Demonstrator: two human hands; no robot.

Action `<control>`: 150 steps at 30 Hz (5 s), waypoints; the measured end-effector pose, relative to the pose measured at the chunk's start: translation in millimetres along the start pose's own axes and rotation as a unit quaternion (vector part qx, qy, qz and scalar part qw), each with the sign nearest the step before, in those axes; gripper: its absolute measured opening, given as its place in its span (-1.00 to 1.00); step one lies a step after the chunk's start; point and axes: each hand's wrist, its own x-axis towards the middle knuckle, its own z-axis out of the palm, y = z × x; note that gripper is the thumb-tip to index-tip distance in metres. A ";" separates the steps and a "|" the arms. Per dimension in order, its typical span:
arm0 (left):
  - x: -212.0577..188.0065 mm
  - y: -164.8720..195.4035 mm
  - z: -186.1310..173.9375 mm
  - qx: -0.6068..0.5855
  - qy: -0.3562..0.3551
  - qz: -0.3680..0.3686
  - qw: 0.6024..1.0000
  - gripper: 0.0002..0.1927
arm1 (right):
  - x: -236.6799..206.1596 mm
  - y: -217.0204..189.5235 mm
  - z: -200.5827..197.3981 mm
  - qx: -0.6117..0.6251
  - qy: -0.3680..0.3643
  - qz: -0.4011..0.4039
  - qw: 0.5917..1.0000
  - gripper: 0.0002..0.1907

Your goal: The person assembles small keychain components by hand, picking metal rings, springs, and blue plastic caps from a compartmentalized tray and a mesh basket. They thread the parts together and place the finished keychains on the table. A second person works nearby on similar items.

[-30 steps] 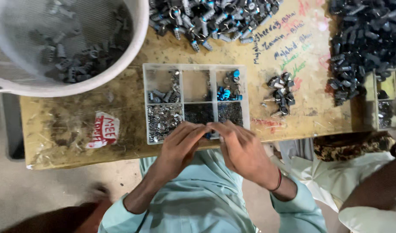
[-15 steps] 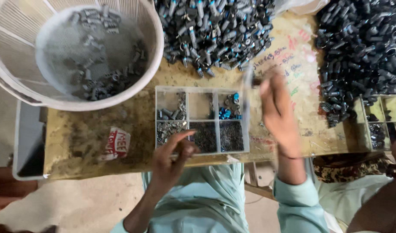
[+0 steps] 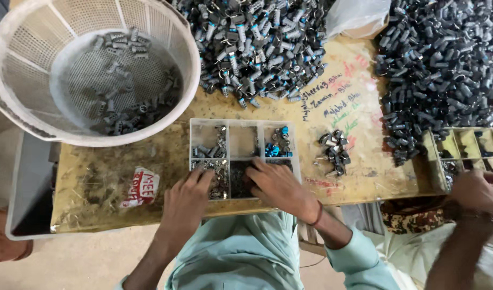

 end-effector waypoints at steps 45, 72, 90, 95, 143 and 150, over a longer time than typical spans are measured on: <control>20.1 28.1 60.5 -0.619 0.073 -0.022 0.781 -0.88 | -4.2 -26.2 22.7 0.599 0.182 0.127 0.769 -0.91; 16.4 29.7 51.4 -0.517 0.119 -0.016 0.848 -0.86 | -2.0 -29.8 2.0 0.356 0.178 0.128 0.909 -0.76; 11.1 29.5 51.3 -0.503 0.149 -0.005 0.851 -0.89 | 13.6 -31.0 -25.8 0.063 0.063 0.076 0.993 -0.66; 10.6 30.6 52.4 -0.532 0.115 -0.030 0.838 -0.91 | 6.0 -29.6 -21.6 0.140 0.147 0.094 0.975 -0.81; 17.2 21.7 52.2 -0.534 -0.012 -0.034 0.845 -0.90 | -15.2 -19.3 0.3 0.241 0.191 0.057 0.950 -0.78; 20.5 18.0 48.4 -0.576 -0.065 -0.070 0.812 -0.88 | -3.9 -4.5 6.3 0.594 0.051 0.239 0.766 -0.67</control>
